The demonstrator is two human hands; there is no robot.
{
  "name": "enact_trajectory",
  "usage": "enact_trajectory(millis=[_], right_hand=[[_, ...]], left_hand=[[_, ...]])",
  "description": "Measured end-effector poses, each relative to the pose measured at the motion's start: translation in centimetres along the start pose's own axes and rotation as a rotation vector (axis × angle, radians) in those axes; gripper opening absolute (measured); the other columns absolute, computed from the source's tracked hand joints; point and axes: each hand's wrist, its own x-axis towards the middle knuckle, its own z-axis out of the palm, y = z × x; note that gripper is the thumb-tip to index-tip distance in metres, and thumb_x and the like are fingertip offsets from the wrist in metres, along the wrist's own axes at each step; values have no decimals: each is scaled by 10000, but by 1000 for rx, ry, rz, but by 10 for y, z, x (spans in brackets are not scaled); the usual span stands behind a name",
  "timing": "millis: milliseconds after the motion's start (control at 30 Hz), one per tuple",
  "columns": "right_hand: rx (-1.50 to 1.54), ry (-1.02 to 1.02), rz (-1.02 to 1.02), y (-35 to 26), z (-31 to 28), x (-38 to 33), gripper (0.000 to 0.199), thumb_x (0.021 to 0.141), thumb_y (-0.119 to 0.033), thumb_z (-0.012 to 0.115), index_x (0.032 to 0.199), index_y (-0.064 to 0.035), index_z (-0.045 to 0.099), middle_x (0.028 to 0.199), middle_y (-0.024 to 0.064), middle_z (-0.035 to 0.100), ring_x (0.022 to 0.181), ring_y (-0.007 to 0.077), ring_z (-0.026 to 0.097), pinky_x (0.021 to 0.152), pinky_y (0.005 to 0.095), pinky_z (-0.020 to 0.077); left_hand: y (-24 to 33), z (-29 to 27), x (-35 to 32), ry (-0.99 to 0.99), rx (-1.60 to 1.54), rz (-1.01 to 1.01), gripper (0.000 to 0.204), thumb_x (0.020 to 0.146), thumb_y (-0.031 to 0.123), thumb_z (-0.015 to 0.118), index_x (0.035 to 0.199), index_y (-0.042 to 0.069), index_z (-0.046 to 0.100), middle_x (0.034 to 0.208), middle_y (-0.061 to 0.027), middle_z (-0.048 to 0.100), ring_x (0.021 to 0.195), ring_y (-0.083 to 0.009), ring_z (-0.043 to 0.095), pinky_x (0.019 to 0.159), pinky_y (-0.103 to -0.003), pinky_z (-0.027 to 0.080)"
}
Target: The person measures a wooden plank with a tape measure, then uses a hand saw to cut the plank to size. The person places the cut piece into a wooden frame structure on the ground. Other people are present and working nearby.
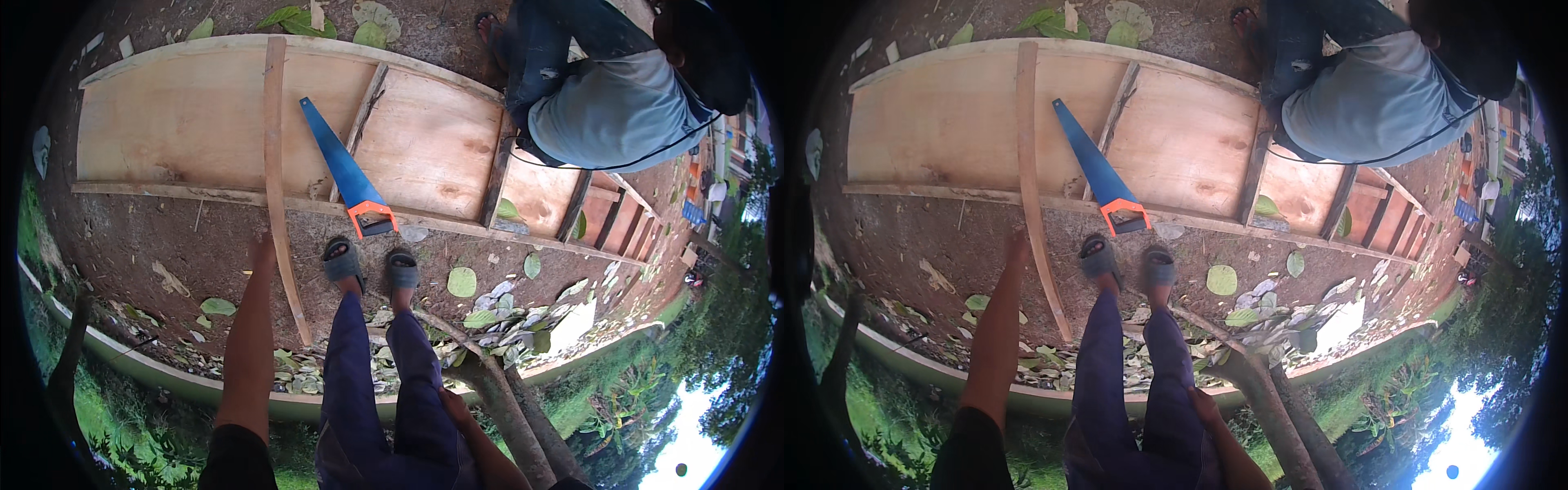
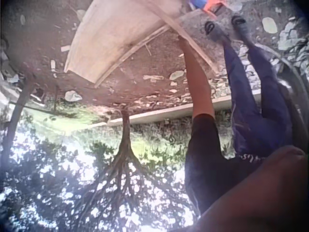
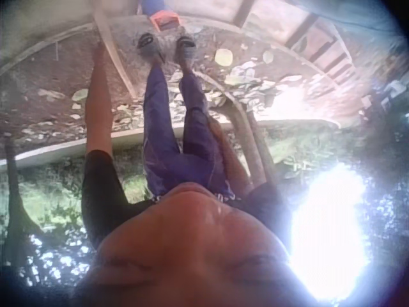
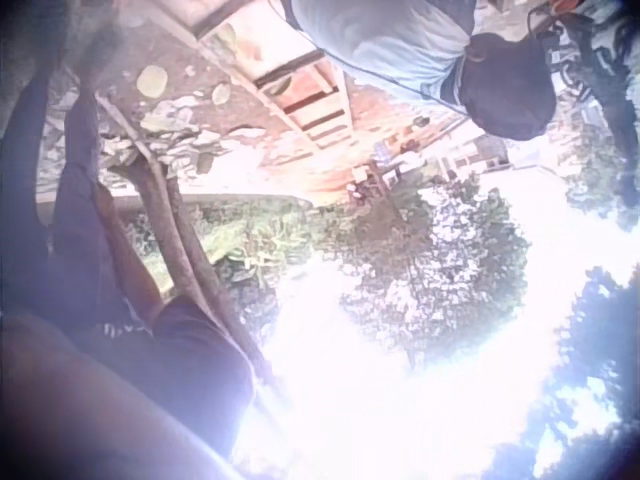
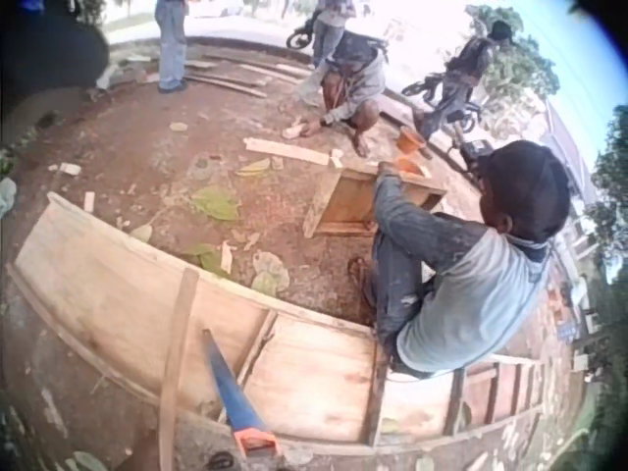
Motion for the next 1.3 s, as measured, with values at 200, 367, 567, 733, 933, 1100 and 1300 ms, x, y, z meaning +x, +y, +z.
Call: enact_trajectory(millis=[200, 367, 567, 733, 933, 1100, 1300], right_hand=[[-497, -52, -119, -34, -47, -30, 423, 997, -393, 510, 1011, -49, 755, 1077, 249, 725, 1059, 448, 682, 942, 529, 539], [-498, 92, 37, -44, -107, -75, 322, 948, -323, 573, 973, -66, 764, 1006, 212, 749, 977, 392, 730, 868, 515, 575], [-497, 179, -142, 3, -253, -60, 295, 937, -314, 600, 977, -67, 757, 889, 199, 742, 889, 389, 729, 814, 508, 570], [47, 644, -369, 44, -403, 74, 215, 887, -214, 667, 961, -22, 729, 934, 222, 730, 888, 402, 730, 767, 492, 586], [-68, 802, -617, 42, -643, 420, 425, 885, -345, 770, 1125, -8, 674, 984, 208, 741, 931, 399, 721, 823, 469, 570], [216, 773, -253, -31, -793, 548, 773, 902, -623, 640, 1255, 64, 593, 1243, 331, 653, 1194, 459, 636, 992, 523, 515], [443, 781, 5, -76, -852, 630, 1055, 851, -731, 623, 1380, 154, 396, 1332, 326, 613, 1232, 441, 624, 1033, 489, 505]], left_hand=[[-1, -45, -63, -390, 768, 586, 493, 1022, 436, 518, 1171, -19, 635, 1074, -325, 669, 1015, -523, 635, 877, -611, 496], [35, -51, -114, -451, 660, 399, 416, 981, 362, 569, 1046, -35, 673, 1080, -304, 670, 1017, -525, 622, 889, -610, 463], [85, -31, -134, -616, 703, 414, 407, 989, 410, 542, 1079, 34, 672, 1062, -240, 688, 924, -418, 680, 781, -556, 495], [194, -28, -299, -454, 123, -388, 609, 984, 509, 536, 1444, 114, 470, 1250, -121, 634, 1009, -298, 659, 811, -581, 496], [114, 57, -550, -433, 26, -471, 717, 1011, 621, 520, 1493, 93, 469, 1259, -154, 630, 989, -331, 673, 924, -506, 561], [187, 223, -609, -321, -58, -658, 711, 1012, 601, 535, 1483, 71, 478, 1273, -159, 632, 1014, -319, 672, 928, -480, 562], [217, 272, -636, -275, -73, -719, 705, 1014, 576, 554, 1471, 44, 488, 1289, -164, 635, 1044, -304, 671, 933, -449, 563]])
